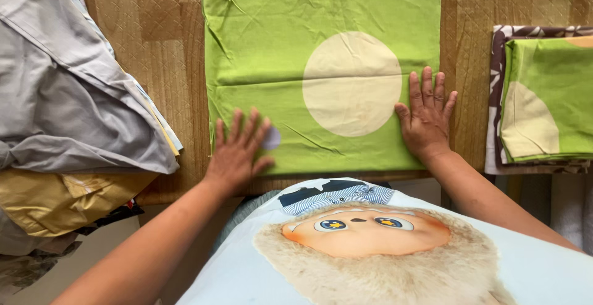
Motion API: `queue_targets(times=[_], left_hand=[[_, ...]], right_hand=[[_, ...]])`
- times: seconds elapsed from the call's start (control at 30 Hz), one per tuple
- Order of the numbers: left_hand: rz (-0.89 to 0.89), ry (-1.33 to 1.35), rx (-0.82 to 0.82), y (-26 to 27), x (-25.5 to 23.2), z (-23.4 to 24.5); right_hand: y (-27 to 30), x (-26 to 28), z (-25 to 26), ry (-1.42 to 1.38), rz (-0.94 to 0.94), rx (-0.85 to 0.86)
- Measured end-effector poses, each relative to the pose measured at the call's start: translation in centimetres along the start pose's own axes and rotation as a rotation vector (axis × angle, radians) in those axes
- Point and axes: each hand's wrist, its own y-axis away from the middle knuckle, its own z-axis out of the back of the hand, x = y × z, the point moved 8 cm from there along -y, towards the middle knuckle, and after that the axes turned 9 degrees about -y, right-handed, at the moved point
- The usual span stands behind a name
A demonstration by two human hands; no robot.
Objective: The person folds several pieces of bedding on a table, including a green sheet with a circle pattern, a gray sheet, a yellow sheet with floral motifs, and a blue checkered sheet. Each item is smoothed, folded in half multiple times, and stacked on the right side of the table.
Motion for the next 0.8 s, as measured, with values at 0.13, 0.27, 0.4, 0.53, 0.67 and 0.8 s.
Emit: queue_targets(times=[0.13,0.27,0.4,0.53,0.67,0.8], left_hand=[[-0.161,0.095,-0.028,3.9,-2.2,0.5],[-0.149,-0.125,0.092,4.7,-0.7,0.4],[-0.190,-0.116,-0.015,3.0,-0.1,3.0],[-0.026,0.208,-0.080,1.3,2.4,6.1],[0.113,0.152,0.176,0.2,4.4,6.2],[0.088,0.192,0.442,0.0,4.3,5.8]], right_hand=[[5.0,3.6,-1.8,0.046,0.326,0.126],[10.0,6.3,-2.6,0.051,0.527,0.224],[10.5,6.5,-1.7,0.039,0.566,0.253],[8.9,5.0,-1.1,0.121,0.446,0.302],[6.4,0.8,2.3,0.158,0.272,0.241],[3.9,-3.9,4.8,-0.097,0.103,0.454]])
